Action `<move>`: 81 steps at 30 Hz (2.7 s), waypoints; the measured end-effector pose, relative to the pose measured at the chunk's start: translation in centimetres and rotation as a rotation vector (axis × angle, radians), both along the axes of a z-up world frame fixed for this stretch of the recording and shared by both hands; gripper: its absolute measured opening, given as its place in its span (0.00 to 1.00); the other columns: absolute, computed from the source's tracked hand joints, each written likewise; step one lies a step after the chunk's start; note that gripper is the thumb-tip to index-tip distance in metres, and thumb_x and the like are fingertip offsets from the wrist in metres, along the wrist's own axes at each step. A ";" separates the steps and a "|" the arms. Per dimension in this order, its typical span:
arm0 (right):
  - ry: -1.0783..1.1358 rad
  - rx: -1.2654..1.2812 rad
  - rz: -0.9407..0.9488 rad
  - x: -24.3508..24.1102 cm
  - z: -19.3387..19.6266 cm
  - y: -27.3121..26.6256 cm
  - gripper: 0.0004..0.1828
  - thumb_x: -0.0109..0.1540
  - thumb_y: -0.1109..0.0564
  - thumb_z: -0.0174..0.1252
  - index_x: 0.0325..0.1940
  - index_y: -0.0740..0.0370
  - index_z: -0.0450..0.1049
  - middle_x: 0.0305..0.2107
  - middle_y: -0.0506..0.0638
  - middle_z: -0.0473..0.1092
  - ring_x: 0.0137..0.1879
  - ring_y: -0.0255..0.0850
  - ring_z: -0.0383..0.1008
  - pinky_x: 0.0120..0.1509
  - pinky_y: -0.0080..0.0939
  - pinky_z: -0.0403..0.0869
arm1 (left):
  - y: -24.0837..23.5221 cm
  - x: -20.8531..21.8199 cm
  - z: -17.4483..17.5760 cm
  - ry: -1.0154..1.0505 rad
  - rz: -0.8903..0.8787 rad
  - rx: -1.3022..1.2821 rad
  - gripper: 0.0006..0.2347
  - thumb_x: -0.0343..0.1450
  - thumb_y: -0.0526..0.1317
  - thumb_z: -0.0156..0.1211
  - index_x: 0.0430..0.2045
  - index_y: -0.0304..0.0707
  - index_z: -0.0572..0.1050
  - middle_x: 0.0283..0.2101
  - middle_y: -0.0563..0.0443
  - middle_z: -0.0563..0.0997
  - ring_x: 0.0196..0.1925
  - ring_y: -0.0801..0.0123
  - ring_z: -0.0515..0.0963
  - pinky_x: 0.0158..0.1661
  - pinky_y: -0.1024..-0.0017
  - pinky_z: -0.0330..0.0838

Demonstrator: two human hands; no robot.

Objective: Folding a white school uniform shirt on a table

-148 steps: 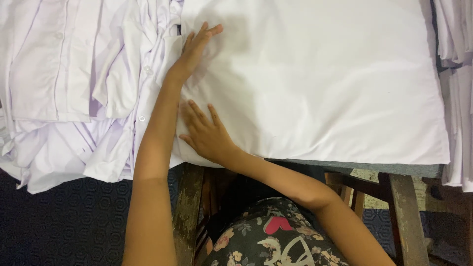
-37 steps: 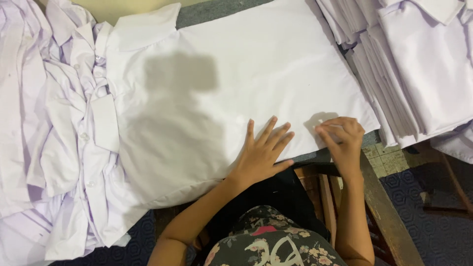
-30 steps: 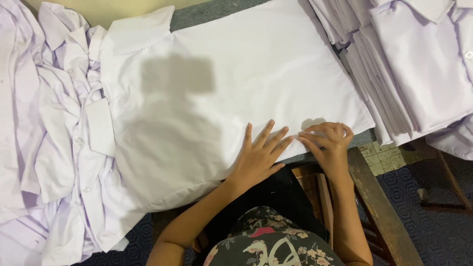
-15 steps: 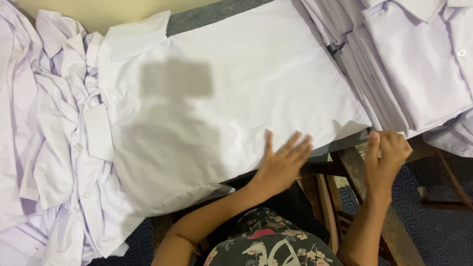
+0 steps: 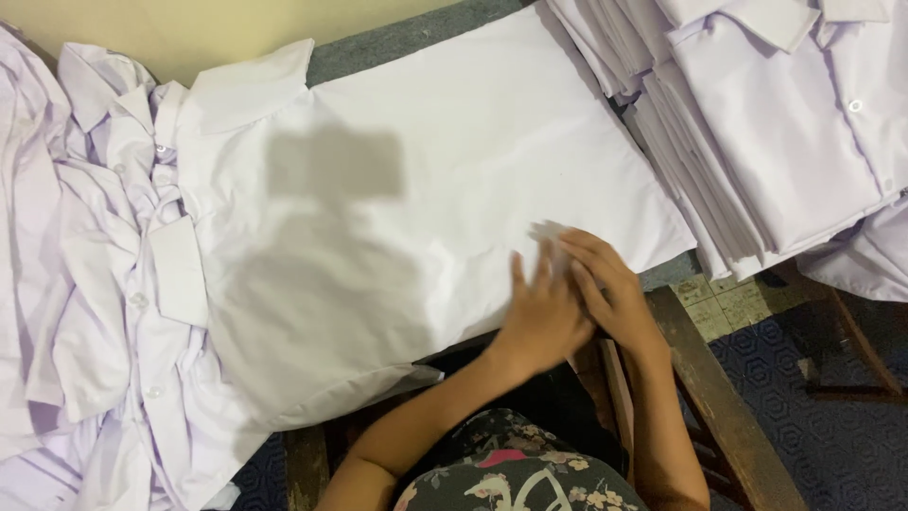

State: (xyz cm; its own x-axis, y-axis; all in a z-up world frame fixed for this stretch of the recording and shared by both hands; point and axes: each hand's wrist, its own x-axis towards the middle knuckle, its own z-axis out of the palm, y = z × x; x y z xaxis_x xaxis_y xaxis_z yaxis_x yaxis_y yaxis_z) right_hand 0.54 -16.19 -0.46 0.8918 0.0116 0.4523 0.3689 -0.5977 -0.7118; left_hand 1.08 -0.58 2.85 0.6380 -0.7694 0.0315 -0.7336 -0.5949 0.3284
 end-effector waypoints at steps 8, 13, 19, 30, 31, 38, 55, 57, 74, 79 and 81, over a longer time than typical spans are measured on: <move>0.171 -0.039 0.355 7.2 4.9 1.3 0.16 0.69 0.61 0.53 0.60 0.69 0.75 0.58 0.71 0.71 0.68 0.72 0.65 0.71 0.71 0.62 | 6.1 -0.2 3.4 0.880 -0.695 -0.120 0.26 0.81 0.53 0.31 0.65 0.32 0.66 0.64 0.20 0.71 0.72 0.27 0.62 0.71 0.35 0.53; 0.155 -0.332 -0.133 8.1 2.3 -5.4 0.23 0.77 0.53 0.43 0.69 0.72 0.68 0.64 0.69 0.66 0.72 0.62 0.63 0.76 0.61 0.59 | 13.2 3.3 0.8 0.164 0.164 -0.522 0.16 0.75 0.38 0.54 0.58 0.43 0.74 0.60 0.40 0.77 0.68 0.44 0.70 0.67 0.45 0.57; 0.118 -0.196 0.039 3.9 1.0 3.6 0.22 0.70 0.61 0.46 0.68 0.67 0.70 0.64 0.60 0.69 0.74 0.52 0.62 0.80 0.53 0.57 | 17.2 4.2 0.3 0.055 0.504 -0.333 0.17 0.77 0.39 0.49 0.62 0.53 0.70 0.68 0.53 0.70 0.75 0.47 0.60 0.65 0.37 0.49; 0.047 -0.329 -0.177 1.1 1.0 -6.0 0.17 0.73 0.60 0.50 0.65 0.67 0.74 0.62 0.63 0.71 0.70 0.59 0.68 0.75 0.54 0.65 | 17.9 4.2 -2.4 -0.014 0.588 -0.253 0.18 0.80 0.46 0.42 0.66 0.50 0.66 0.73 0.53 0.64 0.77 0.56 0.56 0.71 0.44 0.41; 0.028 -0.313 -0.123 1.2 2.1 -3.9 0.17 0.71 0.59 0.52 0.63 0.65 0.75 0.61 0.61 0.71 0.70 0.57 0.68 0.75 0.52 0.65 | 17.8 4.2 -2.5 -0.014 0.588 -0.249 0.19 0.80 0.46 0.42 0.66 0.50 0.66 0.73 0.54 0.63 0.78 0.56 0.56 0.71 0.44 0.41; 0.133 0.263 0.336 5.9 5.4 -2.0 0.15 0.65 0.62 0.55 0.55 0.70 0.75 0.64 0.67 0.68 0.72 0.61 0.66 0.73 0.60 0.65 | 18.0 4.1 -2.5 0.005 0.588 -0.265 0.19 0.79 0.46 0.42 0.67 0.50 0.65 0.74 0.54 0.62 0.78 0.56 0.54 0.71 0.45 0.40; -0.147 -1.394 -0.370 8.5 5.3 5.7 0.18 0.71 0.61 0.51 0.66 0.62 0.71 0.57 0.53 0.73 0.64 0.43 0.69 0.73 0.42 0.63 | 18.8 6.7 -3.5 0.062 0.517 -0.197 0.23 0.78 0.45 0.45 0.71 0.45 0.58 0.75 0.47 0.58 0.79 0.49 0.50 0.68 0.34 0.42; -0.311 -1.896 -0.472 8.6 4.2 6.8 0.18 0.71 0.62 0.51 0.66 0.62 0.72 0.59 0.52 0.72 0.66 0.44 0.68 0.76 0.43 0.60 | 16.6 7.4 -4.8 -0.116 0.480 -0.224 0.24 0.77 0.44 0.49 0.71 0.43 0.59 0.74 0.45 0.60 0.78 0.48 0.52 0.68 0.33 0.43; 0.040 -0.902 0.124 7.1 -1.1 -3.1 0.32 0.73 0.41 0.36 0.81 0.49 0.52 0.74 0.53 0.57 0.78 0.49 0.56 0.75 0.63 0.58 | 12.3 10.8 -3.0 0.003 0.364 0.061 0.28 0.79 0.53 0.31 0.74 0.40 0.51 0.80 0.46 0.46 0.81 0.62 0.43 0.73 0.47 0.33; 0.341 -0.842 0.003 5.5 -0.3 -10.0 0.36 0.74 0.37 0.23 0.83 0.55 0.46 0.78 0.53 0.45 0.83 0.51 0.42 0.82 0.60 0.46 | 12.4 11.0 -3.3 0.001 0.351 0.105 0.28 0.79 0.52 0.31 0.76 0.39 0.47 0.80 0.44 0.42 0.82 0.59 0.40 0.73 0.45 0.31; 0.325 -0.887 -0.053 5.6 -0.2 -9.2 0.36 0.75 0.39 0.24 0.83 0.59 0.47 0.79 0.56 0.45 0.83 0.52 0.41 0.82 0.59 0.46 | 12.2 10.7 -3.2 -0.011 0.366 0.124 0.28 0.80 0.52 0.30 0.76 0.39 0.46 0.80 0.45 0.41 0.82 0.59 0.39 0.73 0.44 0.30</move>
